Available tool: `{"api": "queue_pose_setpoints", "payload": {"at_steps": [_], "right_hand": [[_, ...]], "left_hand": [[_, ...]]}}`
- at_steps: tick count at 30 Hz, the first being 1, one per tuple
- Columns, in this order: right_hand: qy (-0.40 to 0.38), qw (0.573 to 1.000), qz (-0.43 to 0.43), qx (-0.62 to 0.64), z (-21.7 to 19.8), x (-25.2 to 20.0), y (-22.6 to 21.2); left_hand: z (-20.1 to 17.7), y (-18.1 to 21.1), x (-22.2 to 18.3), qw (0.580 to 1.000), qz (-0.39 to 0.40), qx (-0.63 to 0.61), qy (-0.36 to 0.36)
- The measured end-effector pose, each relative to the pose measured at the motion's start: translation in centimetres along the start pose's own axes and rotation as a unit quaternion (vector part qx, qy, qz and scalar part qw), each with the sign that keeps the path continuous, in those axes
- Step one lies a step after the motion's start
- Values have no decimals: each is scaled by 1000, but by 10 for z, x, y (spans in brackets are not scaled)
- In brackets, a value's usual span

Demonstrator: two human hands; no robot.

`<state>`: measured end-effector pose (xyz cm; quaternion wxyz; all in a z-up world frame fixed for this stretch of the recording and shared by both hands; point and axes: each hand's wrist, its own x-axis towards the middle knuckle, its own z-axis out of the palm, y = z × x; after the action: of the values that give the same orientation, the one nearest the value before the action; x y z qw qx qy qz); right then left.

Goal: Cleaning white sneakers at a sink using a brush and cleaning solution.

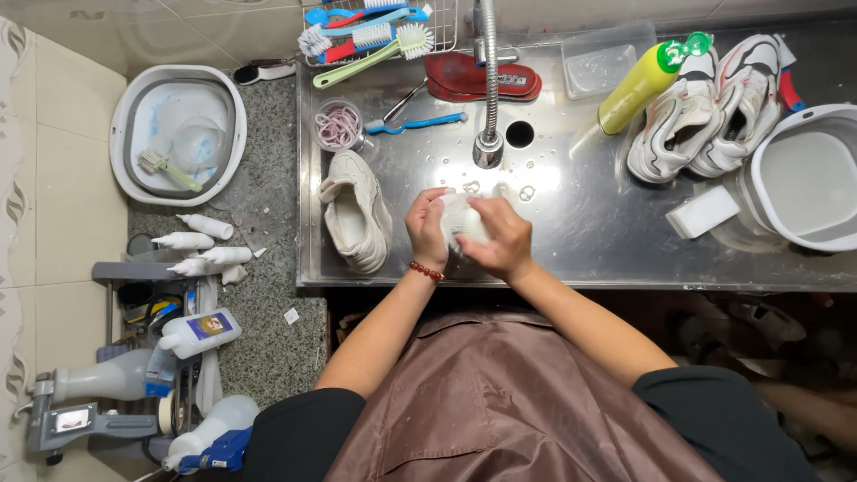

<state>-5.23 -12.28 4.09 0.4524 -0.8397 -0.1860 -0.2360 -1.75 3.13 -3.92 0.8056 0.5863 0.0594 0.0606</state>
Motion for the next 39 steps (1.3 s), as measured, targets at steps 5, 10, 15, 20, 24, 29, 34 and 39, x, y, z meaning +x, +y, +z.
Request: {"api": "queue_pose_setpoints", "payload": {"at_steps": [5,10,15,20,24,29,34,39], "right_hand": [[4,1000,-2,-24,5,-22,30],[-6,998,38,-50,5,-11,15],[-9,997,58,-53,7,-31,49],[14,997,76,-1,10,-1,14],[-3,992,122,19,32,-31,48],[-27,988,149,18,19,0,21],[-7,995,89,35,24,-20,43],[-25,994,101,13,13,0,13]], "left_hand": [[-5,16,-9,999,5,45,7],[-1,23,-24,992,40,115,14],[-4,24,-23,991,54,111,51],[5,36,-30,981,86,162,55],[-17,31,-21,985,65,140,73],[-14,33,-24,987,72,136,50],[-21,25,-12,993,62,92,45],[-12,28,-14,996,47,78,21]]}}
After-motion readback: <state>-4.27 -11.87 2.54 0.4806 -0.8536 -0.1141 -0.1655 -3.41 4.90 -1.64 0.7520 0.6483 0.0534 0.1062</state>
